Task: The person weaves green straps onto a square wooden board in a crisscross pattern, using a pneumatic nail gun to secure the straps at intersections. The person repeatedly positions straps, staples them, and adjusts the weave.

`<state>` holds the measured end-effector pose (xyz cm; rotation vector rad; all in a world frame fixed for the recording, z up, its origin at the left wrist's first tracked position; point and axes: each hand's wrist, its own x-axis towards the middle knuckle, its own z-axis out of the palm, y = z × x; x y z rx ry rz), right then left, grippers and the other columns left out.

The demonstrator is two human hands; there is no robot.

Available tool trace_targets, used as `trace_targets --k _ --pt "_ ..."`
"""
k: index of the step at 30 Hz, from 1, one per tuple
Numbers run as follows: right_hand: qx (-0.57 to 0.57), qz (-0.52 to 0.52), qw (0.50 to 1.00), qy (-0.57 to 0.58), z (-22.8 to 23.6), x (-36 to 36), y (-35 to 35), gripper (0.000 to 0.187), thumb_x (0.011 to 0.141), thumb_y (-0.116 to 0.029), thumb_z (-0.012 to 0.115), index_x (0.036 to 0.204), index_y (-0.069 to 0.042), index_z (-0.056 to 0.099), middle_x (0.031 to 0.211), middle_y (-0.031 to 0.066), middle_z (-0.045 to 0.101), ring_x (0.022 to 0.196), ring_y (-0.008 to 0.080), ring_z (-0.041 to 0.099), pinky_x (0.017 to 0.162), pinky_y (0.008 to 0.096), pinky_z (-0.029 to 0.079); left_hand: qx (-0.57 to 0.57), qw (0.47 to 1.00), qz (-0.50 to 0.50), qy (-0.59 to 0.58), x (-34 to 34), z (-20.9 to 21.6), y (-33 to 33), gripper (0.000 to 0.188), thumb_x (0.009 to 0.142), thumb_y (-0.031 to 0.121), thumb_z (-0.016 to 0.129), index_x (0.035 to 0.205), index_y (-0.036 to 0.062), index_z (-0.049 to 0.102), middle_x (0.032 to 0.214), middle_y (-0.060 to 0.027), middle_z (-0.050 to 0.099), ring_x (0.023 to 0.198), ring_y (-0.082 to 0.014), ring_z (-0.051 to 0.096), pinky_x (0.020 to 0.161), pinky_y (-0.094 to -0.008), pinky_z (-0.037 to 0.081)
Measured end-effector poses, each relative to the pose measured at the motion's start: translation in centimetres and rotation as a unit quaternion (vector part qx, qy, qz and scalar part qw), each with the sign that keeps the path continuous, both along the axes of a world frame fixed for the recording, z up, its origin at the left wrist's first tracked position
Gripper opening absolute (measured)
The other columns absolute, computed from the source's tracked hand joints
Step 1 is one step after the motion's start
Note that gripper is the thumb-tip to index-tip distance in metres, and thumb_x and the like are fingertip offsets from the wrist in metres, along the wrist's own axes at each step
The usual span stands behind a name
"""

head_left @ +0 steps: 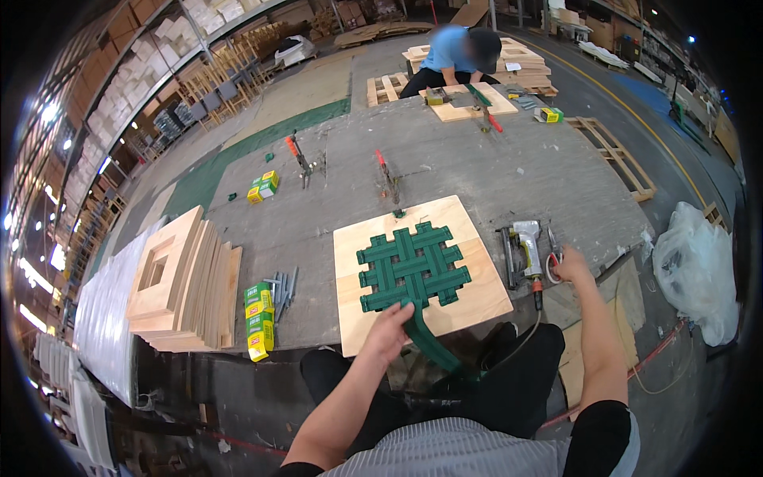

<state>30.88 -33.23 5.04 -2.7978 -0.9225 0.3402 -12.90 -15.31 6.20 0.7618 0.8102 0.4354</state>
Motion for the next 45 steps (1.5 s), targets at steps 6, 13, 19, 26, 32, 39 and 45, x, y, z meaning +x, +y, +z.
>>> trace_targets --k 6,13,19,26,32,39,45 --pt "0.206 -0.034 0.974 0.085 2.3 -0.1 -1.9 0.067 0.078 -0.017 0.071 0.143 -0.003 0.057 0.112 0.0243 0.072 0.105 0.0366 0.071 0.091 0.0422 0.056 -0.011 0.999 0.03 -0.041 1.6 0.4 4.1 0.026 0.106 0.024 0.058 0.12 0.0029 0.064 0.109 -0.0066 0.073 0.099 -0.0194 0.069 0.086 -0.0379 0.056" --pt "0.177 0.403 0.897 0.03 4.9 -11.9 2.9 0.052 0.082 -0.04 0.08 0.124 -0.014 0.064 0.106 0.0128 0.067 0.098 0.0356 0.068 0.083 0.0465 0.053 0.015 0.999 0.022 -0.028 1.7 0.0 6.0 0.025 0.106 0.02 0.06 0.115 -0.002 0.066 0.102 -0.0071 0.073 0.092 -0.0166 0.069 0.083 -0.0311 0.057" --pt "0.049 0.548 0.834 -0.039 3.1 -14.2 7.2 0.048 0.084 -0.048 0.074 0.119 -0.017 0.062 0.102 0.0104 0.062 0.097 0.0319 0.068 0.081 0.0475 0.051 0.032 0.999 -0.02 0.028 2.9 1.8 5.0 0.026 0.105 0.022 0.059 0.115 -0.0018 0.067 0.102 -0.0062 0.073 0.085 -0.0159 0.069 0.077 -0.0305 0.057" --pt "-0.007 0.602 0.798 -0.019 2.8 -16.0 11.8 0.048 0.084 -0.047 0.075 0.118 -0.015 0.061 0.103 0.012 0.063 0.096 0.0345 0.069 0.08 0.0498 0.052 0.044 0.997 -0.034 0.05 1.8 1.9 5.0 0.032 0.106 0.022 0.059 0.123 -0.0039 0.065 0.11 -0.0094 0.074 0.096 -0.0182 0.072 0.086 -0.0324 0.059" --pt "-0.032 0.626 0.779 0.029 3.4 -15.5 12.8 0.041 0.088 -0.041 0.072 0.117 -0.015 0.061 0.102 0.0121 0.064 0.096 0.0364 0.068 0.08 0.0498 0.053 0.037 0.998 -0.033 0.037 1.5 2.5 4.9 0.027 0.105 0.023 0.061 0.115 -0.0009 0.069 0.103 -0.0067 0.075 0.091 -0.0147 0.071 0.083 -0.029 0.057" --pt "0.015 0.611 0.79 0.045 3.1 -17.7 13.4 0.039 0.085 -0.039 0.074 0.114 -0.015 0.063 0.101 0.0108 0.066 0.098 0.0342 0.069 0.079 0.0485 0.055 0.063 0.993 -0.103 -0.001 1.9 1.4 3.2 0.031 0.104 0.022 0.062 0.123 -0.0024 0.066 0.114 -0.0075 0.074 0.099 -0.0166 0.07 0.091 -0.0312 0.054" --pt "0.308 0.233 0.922 0.009 0.7 -13.3 7.1 0.042 0.088 -0.036 0.073 0.124 -0.016 0.065 0.117 0.012 0.07 0.106 0.0344 0.069 0.087 0.0468 0.056 0.057 0.991 -0.043 0.117 -5.5 -1.7 -1.3 0.033 0.106 0.023 0.059 0.125 -0.0032 0.064 0.108 -0.007 0.072 0.099 -0.0174 0.07 0.087 -0.0322 0.056"
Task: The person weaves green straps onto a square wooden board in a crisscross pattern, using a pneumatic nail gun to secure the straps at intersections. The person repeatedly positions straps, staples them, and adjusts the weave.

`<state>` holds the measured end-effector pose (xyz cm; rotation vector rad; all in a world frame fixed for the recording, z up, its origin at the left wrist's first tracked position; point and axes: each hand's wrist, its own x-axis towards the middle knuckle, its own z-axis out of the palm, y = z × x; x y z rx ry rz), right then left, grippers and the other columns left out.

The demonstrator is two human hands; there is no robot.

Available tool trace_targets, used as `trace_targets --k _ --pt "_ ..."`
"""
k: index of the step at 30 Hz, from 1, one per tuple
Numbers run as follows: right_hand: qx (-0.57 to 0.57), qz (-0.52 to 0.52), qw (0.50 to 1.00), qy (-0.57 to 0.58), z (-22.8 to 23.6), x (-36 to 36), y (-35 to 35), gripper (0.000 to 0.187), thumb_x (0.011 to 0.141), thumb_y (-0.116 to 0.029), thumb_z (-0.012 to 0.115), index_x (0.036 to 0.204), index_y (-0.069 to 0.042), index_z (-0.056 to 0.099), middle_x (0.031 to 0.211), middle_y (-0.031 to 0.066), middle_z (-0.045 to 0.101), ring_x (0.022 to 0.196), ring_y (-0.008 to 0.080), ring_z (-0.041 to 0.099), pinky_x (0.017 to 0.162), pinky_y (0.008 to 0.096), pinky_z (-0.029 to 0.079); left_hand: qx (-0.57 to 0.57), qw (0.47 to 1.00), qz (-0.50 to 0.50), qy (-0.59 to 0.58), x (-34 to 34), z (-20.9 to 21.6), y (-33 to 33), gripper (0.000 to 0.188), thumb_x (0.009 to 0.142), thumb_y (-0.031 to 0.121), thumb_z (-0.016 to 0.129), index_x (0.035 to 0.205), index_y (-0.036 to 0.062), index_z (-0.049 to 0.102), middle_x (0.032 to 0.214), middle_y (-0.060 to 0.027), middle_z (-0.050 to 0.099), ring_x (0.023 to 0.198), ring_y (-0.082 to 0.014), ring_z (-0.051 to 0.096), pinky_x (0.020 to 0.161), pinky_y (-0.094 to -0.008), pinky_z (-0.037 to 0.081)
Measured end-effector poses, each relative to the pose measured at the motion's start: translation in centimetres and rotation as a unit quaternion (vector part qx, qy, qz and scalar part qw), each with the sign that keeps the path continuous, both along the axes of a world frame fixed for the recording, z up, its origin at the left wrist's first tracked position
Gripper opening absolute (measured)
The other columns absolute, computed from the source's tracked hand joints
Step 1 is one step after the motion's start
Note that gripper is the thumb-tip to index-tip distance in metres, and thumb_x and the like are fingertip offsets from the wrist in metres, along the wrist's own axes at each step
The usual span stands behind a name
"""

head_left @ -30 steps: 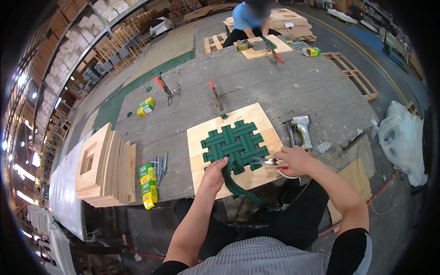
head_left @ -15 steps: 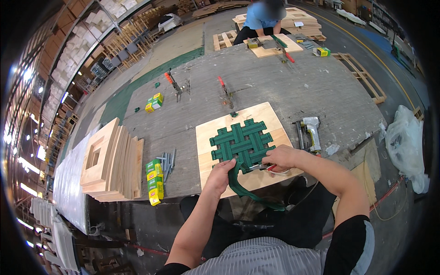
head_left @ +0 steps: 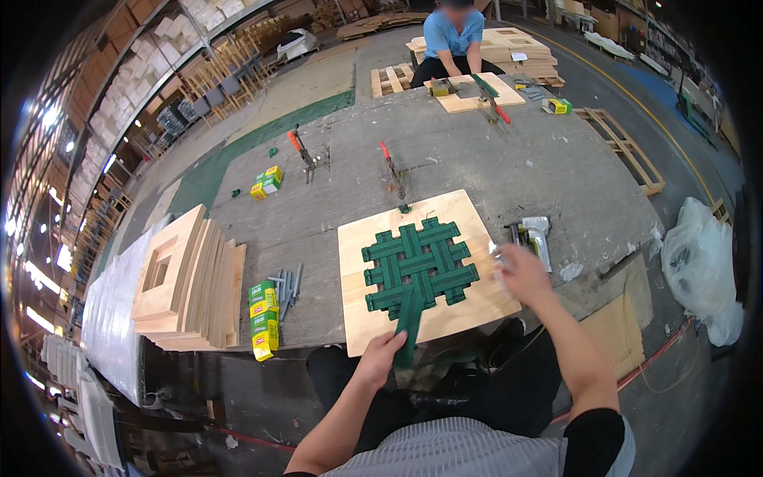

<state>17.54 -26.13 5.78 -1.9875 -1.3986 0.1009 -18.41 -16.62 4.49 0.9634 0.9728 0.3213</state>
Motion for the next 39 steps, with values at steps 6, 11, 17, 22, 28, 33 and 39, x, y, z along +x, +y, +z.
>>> trace_targets --k 6,11,17,22,28,33,39 --pt "-0.063 -0.329 0.938 -0.09 -1.4 11.1 -8.8 0.043 0.09 -0.023 0.073 0.128 -0.006 0.063 0.121 0.0217 0.064 0.11 0.0432 0.064 0.093 0.05 0.052 -0.08 0.99 0.106 -0.05 -3.6 -3.8 -2.4 0.033 0.109 0.02 0.051 0.129 -0.0043 0.06 0.107 -0.0121 0.072 0.095 -0.0251 0.073 0.085 -0.0411 0.062" --pt "-0.027 -0.294 0.94 -0.171 -1.1 12.0 -9.5 0.042 0.087 -0.016 0.077 0.126 -0.004 0.065 0.122 0.0195 0.062 0.112 0.0401 0.061 0.094 0.0471 0.05 -0.083 0.987 0.137 -0.031 -1.7 -3.6 -0.2 0.032 0.11 0.018 0.047 0.121 -0.0103 0.06 0.105 -0.0175 0.071 0.093 -0.0288 0.073 0.083 -0.041 0.062" --pt "0.08 -0.106 0.99 -0.055 -0.1 2.8 -6.0 0.032 0.087 -0.015 0.077 0.116 -0.003 0.068 0.119 0.0174 0.063 0.11 0.0373 0.062 0.093 0.0432 0.05 -0.028 0.979 0.204 0.002 -3.1 -5.2 1.4 0.028 0.107 0.017 0.054 0.117 -0.0064 0.065 0.096 -0.0121 0.073 0.073 -0.0182 0.068 0.06 -0.0321 0.053" --pt "0.09 -0.066 0.993 0.038 0.8 -2.7 -5.8 0.026 0.088 -0.01 0.075 0.112 -0.002 0.069 0.11 0.0159 0.067 0.103 0.0326 0.066 0.087 0.0392 0.052 -0.019 0.974 0.227 -0.003 -5.8 -4.2 3.8 0.031 0.109 0.019 0.052 0.122 -0.0069 0.062 0.102 -0.0145 0.072 0.087 -0.0268 0.074 0.076 -0.0404 0.063" --pt "0.016 0.074 0.974 0.213 -0.7 -9.9 -5.9 0.032 0.088 -0.014 0.077 0.116 -0.001 0.069 0.106 0.0148 0.071 0.095 0.0247 0.07 0.083 0.0351 0.055 0.022 0.989 0.143 0.002 -6.8 0.3 -0.6 0.029 0.108 0.018 0.053 0.123 -0.0051 0.062 0.107 -0.0129 0.072 0.092 -0.0252 0.074 0.08 -0.041 0.063" --pt "-0.005 0.281 0.865 0.415 -0.3 -20.5 -3.3 0.039 0.089 -0.019 0.079 0.121 0.0 0.067 0.105 0.011 0.073 0.094 0.0168 0.068 0.087 0.0327 0.054 -0.011 0.959 0.171 -0.225 -0.7 5.7 -4.0 0.022 0.105 0.011 0.058 0.123 0.0001 0.064 0.109 -0.0116 0.073 0.099 -0.0235 0.073 0.088 -0.0414 0.06" --pt "-0.103 0.239 0.774 0.577 -1.0 -17.9 -4.6 0.022 0.097 -0.017 0.073 0.108 0.001 0.066 0.083 0.0019 0.066 0.072 0.0077 0.063 0.064 0.027 0.051 0.07 0.954 0.187 -0.225 0.8 8.1 1.6 0.017 0.102 0.004 0.06 0.117 -0.0005 0.065 0.107 -0.0098 0.073 0.094 -0.0197 0.072 0.083 -0.0359 0.061"
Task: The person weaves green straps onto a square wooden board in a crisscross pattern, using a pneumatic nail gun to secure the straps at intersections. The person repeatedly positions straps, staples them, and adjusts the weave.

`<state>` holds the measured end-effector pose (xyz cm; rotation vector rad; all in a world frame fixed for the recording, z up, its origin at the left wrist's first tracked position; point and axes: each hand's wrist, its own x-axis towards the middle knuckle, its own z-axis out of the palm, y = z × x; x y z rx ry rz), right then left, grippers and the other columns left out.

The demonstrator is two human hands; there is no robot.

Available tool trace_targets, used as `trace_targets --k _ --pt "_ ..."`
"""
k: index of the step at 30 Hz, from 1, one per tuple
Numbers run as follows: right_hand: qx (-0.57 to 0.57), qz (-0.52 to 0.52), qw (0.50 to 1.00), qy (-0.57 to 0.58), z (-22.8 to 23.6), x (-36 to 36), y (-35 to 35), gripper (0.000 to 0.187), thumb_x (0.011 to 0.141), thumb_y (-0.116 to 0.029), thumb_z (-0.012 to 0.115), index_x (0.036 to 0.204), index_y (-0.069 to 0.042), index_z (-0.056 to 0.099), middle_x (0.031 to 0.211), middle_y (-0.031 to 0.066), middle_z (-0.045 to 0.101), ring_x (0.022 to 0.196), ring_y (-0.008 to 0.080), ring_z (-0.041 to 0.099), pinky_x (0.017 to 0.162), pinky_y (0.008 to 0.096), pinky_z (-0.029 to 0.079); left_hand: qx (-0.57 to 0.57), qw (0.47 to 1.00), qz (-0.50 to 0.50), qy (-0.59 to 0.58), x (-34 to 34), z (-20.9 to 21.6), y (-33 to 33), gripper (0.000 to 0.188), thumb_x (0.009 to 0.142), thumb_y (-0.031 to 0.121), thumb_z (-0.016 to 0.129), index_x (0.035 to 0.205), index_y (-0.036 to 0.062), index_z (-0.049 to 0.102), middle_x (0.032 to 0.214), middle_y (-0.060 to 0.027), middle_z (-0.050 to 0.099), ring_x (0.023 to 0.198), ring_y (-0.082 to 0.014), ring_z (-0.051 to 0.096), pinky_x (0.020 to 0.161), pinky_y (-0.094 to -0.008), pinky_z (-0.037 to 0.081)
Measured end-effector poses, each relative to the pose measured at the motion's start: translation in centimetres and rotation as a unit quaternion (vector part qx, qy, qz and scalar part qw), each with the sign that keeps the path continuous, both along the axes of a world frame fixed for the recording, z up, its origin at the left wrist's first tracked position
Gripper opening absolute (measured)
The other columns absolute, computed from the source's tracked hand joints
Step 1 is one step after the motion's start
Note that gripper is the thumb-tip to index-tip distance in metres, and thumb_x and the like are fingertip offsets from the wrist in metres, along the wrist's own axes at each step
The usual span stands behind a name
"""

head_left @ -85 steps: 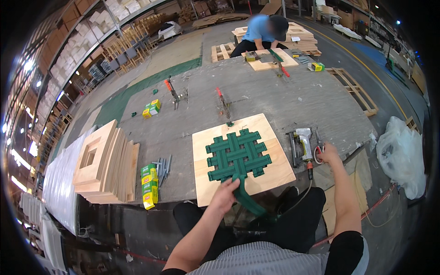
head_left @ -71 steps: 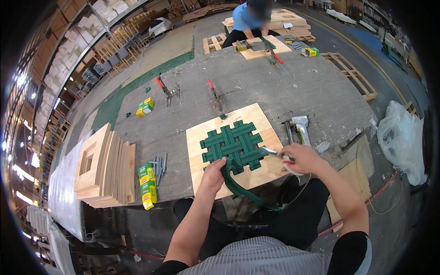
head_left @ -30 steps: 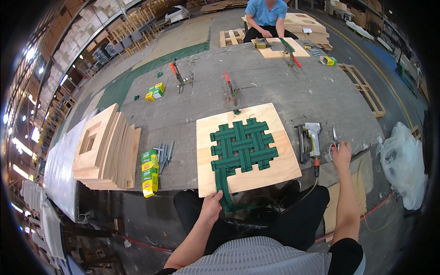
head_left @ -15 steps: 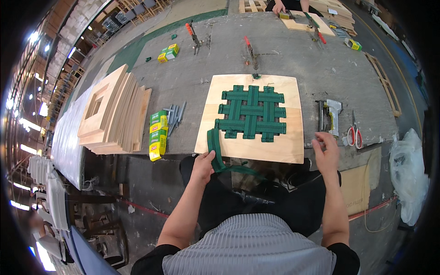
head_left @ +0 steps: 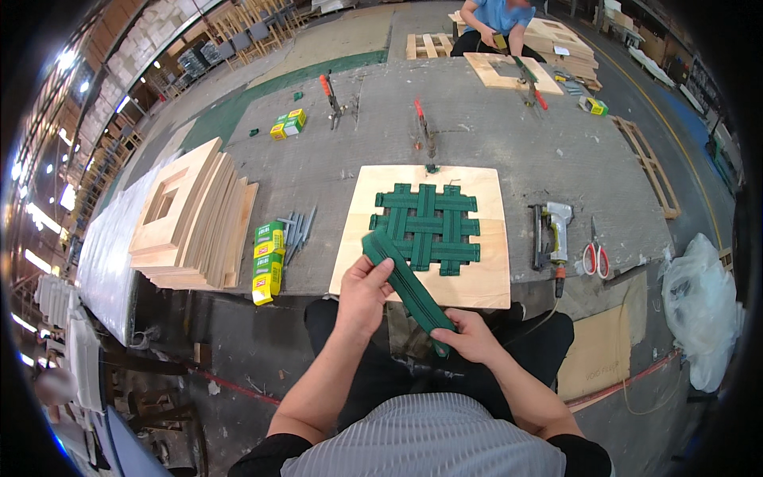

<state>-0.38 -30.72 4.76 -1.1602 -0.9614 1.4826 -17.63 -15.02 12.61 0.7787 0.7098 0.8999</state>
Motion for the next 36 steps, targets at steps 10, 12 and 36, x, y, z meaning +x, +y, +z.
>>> trace_targets --k 10,12,36 --pt "-0.012 -0.178 0.982 -0.058 3.9 9.1 -4.8 0.042 0.092 0.001 0.071 0.132 0.0 0.058 0.088 0.0024 0.069 0.081 0.0075 0.063 0.072 0.0233 0.049 0.065 0.98 -0.064 0.18 7.2 -2.6 10.0 0.009 0.097 0.01 0.07 0.101 0.0044 0.065 0.085 -0.0019 0.068 0.067 -0.01 0.063 0.061 -0.0268 0.056" --pt "-0.041 -0.201 0.976 -0.074 3.6 10.5 -5.3 0.043 0.092 0.001 0.071 0.133 0.0 0.057 0.086 0.0013 0.067 0.079 0.0075 0.062 0.071 0.0234 0.049 0.076 0.966 -0.08 0.234 8.5 -4.0 11.2 0.011 0.097 0.012 0.071 0.104 0.0054 0.065 0.085 -0.0019 0.068 0.064 -0.0108 0.063 0.059 -0.0283 0.056" --pt "-0.224 -0.098 0.961 0.131 -0.3 4.8 16.2 0.026 0.097 -0.007 0.057 0.122 -0.007 0.05 0.074 0.0046 0.063 0.051 0.0158 0.059 0.049 0.0332 0.051 0.317 0.766 -0.211 0.519 10.6 -9.5 11.4 0.026 0.087 0.032 0.075 0.095 0.008 0.081 0.093 -0.0146 0.077 0.087 -0.0308 0.074 0.08 -0.0415 0.058"
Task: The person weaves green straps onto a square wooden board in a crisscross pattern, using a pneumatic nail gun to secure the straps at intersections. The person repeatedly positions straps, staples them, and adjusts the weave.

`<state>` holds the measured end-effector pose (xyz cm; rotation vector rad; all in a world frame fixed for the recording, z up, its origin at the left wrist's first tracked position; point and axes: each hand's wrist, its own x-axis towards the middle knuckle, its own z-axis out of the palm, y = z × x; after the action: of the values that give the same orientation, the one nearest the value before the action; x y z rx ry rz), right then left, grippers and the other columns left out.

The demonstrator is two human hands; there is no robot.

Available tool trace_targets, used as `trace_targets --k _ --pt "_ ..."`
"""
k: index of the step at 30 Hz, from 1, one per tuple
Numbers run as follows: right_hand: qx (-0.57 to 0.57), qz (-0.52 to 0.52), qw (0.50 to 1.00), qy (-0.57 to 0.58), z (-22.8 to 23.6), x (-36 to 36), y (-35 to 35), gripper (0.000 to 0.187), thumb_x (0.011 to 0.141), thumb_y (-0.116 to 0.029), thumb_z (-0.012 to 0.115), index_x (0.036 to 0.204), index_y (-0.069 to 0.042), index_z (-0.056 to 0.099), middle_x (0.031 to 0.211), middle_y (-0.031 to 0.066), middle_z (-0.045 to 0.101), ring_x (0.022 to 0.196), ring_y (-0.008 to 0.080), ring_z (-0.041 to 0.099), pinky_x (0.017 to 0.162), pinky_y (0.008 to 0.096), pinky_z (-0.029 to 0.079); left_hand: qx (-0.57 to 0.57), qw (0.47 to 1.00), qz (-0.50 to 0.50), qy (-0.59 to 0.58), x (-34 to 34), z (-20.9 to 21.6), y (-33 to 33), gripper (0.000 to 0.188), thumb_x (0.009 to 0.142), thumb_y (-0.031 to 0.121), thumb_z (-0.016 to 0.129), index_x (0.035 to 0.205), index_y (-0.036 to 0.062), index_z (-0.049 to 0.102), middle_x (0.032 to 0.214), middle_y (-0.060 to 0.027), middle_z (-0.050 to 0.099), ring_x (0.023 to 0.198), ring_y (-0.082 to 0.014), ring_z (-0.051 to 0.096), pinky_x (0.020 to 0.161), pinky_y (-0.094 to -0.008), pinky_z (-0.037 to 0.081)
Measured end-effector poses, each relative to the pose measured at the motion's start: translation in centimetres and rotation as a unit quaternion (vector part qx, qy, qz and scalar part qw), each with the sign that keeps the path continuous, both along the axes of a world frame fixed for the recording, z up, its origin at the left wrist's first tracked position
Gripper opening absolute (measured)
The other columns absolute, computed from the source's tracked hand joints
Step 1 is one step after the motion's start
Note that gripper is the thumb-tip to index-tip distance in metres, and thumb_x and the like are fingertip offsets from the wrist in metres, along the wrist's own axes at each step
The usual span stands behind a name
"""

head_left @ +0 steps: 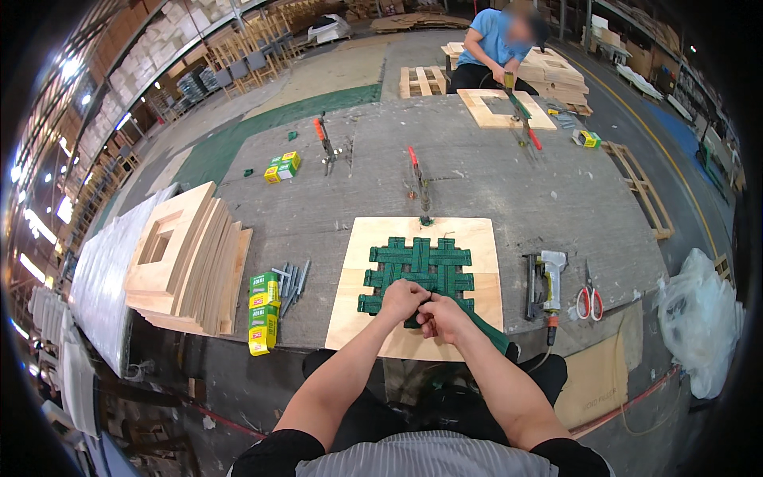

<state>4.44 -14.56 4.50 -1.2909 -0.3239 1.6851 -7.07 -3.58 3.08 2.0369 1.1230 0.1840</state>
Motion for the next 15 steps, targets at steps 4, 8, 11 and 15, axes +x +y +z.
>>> trace_targets --k 4,8,11,15 --pt "0.021 -0.103 0.982 0.158 -1.2 -0.8 0.9 0.005 0.098 -0.014 0.059 0.103 -0.013 0.058 0.074 0.0022 0.063 0.057 0.0133 0.06 0.059 0.0323 0.052 0.156 0.982 0.107 -0.025 -0.7 -0.1 3.3 0.024 0.096 0.025 0.061 0.105 0.0099 0.078 0.096 -0.0168 0.076 0.092 -0.0361 0.073 0.082 -0.0454 0.057" --pt "0.057 -0.175 0.918 0.351 -2.6 -1.5 1.6 0.023 0.1 -0.022 0.061 0.08 -0.012 0.061 0.074 0.0013 0.064 0.058 0.0127 0.061 0.062 0.0307 0.053 0.152 0.987 0.04 0.031 -0.5 0.2 5.2 0.024 0.098 0.022 0.057 0.109 0.0106 0.075 0.098 -0.0167 0.076 0.086 -0.0342 0.074 0.076 -0.0446 0.06" --pt "0.094 -0.218 0.857 0.457 -3.7 -1.0 2.7 0.027 0.101 -0.028 0.062 0.081 -0.01 0.061 0.072 0.0012 0.064 0.057 0.0123 0.061 0.06 0.0298 0.054 -0.052 0.994 0.073 0.064 0.6 1.0 5.7 0.024 0.101 0.019 0.055 0.115 0.0111 0.073 0.089 -0.0148 0.076 0.066 -0.0267 0.074 0.059 -0.0392 0.061" --pt "0.069 -0.2 0.846 0.489 -4.1 -0.3 4.9 0.037 0.099 -0.037 0.067 0.08 -0.007 0.059 0.07 0.0006 0.062 0.055 0.0121 0.062 0.058 0.0288 0.055 -0.124 0.99 0.054 0.025 0.2 1.3 6.4 0.027 0.104 0.02 0.054 0.125 0.0099 0.067 0.073 -0.0076 0.067 0.053 -0.016 0.066 0.046 -0.0316 0.057"
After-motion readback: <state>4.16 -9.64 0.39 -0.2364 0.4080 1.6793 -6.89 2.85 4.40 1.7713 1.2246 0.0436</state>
